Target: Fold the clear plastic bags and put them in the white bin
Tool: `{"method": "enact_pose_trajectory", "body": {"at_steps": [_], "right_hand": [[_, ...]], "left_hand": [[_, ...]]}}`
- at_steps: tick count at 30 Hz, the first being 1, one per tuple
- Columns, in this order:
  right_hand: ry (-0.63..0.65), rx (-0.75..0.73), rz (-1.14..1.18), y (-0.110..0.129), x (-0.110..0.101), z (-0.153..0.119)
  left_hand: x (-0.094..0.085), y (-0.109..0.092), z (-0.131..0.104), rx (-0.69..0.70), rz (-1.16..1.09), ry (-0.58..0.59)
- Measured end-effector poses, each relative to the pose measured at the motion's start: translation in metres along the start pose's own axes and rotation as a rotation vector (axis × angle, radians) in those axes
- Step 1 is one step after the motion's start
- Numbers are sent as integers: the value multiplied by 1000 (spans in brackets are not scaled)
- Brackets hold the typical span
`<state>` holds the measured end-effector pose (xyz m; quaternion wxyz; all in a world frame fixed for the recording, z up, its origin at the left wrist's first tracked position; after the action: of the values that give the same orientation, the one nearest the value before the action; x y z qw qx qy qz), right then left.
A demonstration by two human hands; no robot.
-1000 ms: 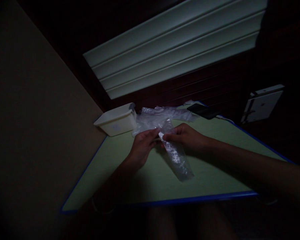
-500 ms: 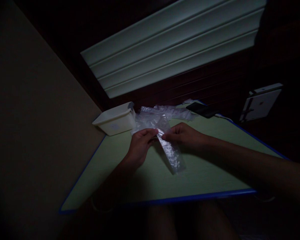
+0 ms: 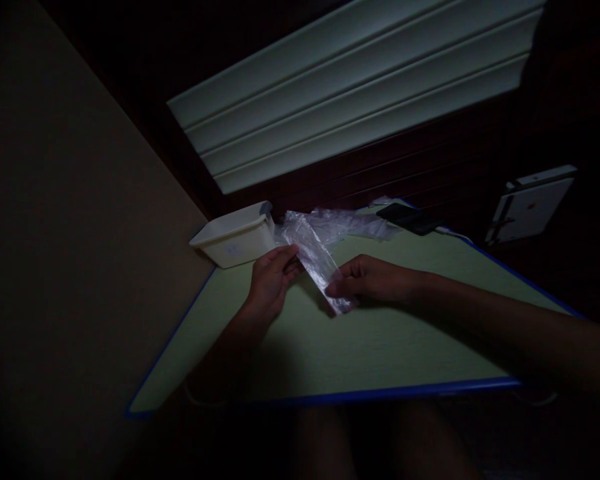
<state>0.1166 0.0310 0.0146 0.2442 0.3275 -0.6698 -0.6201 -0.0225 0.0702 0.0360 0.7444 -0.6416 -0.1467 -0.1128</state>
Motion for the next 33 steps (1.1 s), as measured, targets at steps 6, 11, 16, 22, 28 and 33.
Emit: {"method": "enact_pose_trajectory", "body": {"at_steps": [6,11,16,22,28,33], "right_hand": [[-128,4,193,-7,-3,5],[-113,47,185,-10,3,7],[57,100,130,-18,11,4],[157,139,168,-18,9,-1],[-276,-104,272,4,-32,-1],[-431,-88,224,1,-44,-4]], "left_hand": [[16,10,-10,-27,38,51],[20,10,-12,-27,20,53],[3,-4,-2,8,-23,-20],[-9,-12,4,-10,-49,-31],[18,13,-15,-160,50,125],[26,21,-23,-206,141,152]]}}
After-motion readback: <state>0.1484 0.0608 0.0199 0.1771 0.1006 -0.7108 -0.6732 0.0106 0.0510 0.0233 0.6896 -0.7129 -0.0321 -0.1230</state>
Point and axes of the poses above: each hand's wrist, its own z-axis towards the middle knuckle, its own x-axis out of the palm, y = z × x, the point moved 9 cm from there along z, towards the middle knuckle, and after that the axes turned 3 degrees about x, right-handed, at the moved point
